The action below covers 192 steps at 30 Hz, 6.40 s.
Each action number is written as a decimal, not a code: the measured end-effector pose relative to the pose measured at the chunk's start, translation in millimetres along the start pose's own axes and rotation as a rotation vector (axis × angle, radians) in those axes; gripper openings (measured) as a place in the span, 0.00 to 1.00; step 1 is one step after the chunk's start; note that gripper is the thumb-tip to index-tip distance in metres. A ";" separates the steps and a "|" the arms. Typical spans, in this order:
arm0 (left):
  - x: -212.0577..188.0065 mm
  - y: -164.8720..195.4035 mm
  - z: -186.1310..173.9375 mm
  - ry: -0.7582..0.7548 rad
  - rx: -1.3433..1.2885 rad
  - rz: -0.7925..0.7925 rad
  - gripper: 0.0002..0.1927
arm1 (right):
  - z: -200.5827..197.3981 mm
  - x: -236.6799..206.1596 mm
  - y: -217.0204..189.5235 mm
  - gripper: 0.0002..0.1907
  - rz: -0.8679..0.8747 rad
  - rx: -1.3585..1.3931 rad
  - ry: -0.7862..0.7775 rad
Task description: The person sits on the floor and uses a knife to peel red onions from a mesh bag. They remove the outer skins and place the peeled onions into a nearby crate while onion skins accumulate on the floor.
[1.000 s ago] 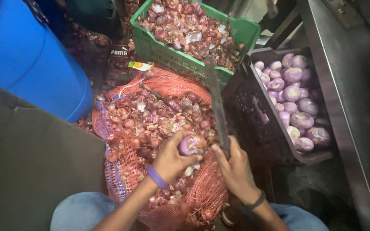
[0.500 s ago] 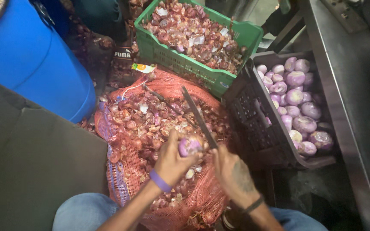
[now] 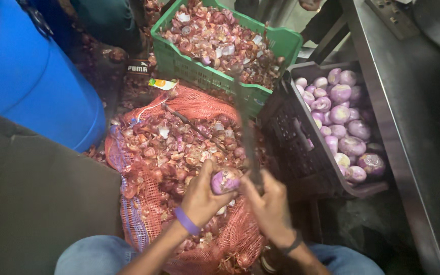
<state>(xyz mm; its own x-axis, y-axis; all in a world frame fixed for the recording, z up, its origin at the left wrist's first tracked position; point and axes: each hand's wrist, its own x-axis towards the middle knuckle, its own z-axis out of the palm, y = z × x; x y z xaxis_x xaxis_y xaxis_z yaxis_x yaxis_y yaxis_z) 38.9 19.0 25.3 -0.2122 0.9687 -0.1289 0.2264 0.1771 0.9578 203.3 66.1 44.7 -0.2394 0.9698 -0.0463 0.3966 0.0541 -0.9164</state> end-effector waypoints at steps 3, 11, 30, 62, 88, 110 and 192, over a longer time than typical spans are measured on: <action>-0.3 -4.1 -4.8 -0.076 -0.236 0.117 0.27 | -15.0 15.9 2.5 0.07 0.197 -0.072 0.003; 5.8 -10.6 -8.7 0.049 -0.213 0.095 0.26 | -23.9 -6.7 1.2 0.08 -0.280 -0.346 -0.189; 2.7 -12.6 -2.8 -0.048 -0.003 0.187 0.27 | -1.0 -5.4 1.0 0.06 -0.392 -0.131 -0.029; 4.5 -13.6 -6.7 -0.026 0.156 0.023 0.25 | -12.3 9.1 23.5 0.21 0.163 -0.121 -0.147; 19.5 -72.8 -13.7 0.143 -0.356 -0.041 0.14 | 21.1 -20.1 123.1 0.12 -0.192 -0.809 -0.469; 84.2 -19.0 19.3 0.186 -0.004 0.252 0.13 | -113.2 -20.2 98.1 0.10 -0.038 -0.972 -0.287; 17.2 -41.2 17.0 0.190 0.452 0.321 0.04 | -12.0 -4.8 16.2 0.31 0.280 0.531 -0.474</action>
<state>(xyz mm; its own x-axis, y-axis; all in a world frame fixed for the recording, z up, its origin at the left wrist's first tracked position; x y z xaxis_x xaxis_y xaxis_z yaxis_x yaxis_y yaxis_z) 42.1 31.4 -20.7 -0.2232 0.9453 0.2378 0.6820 -0.0229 0.7310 221.5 65.2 34.8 -0.5947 0.7186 -0.3605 0.0477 -0.4161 -0.9081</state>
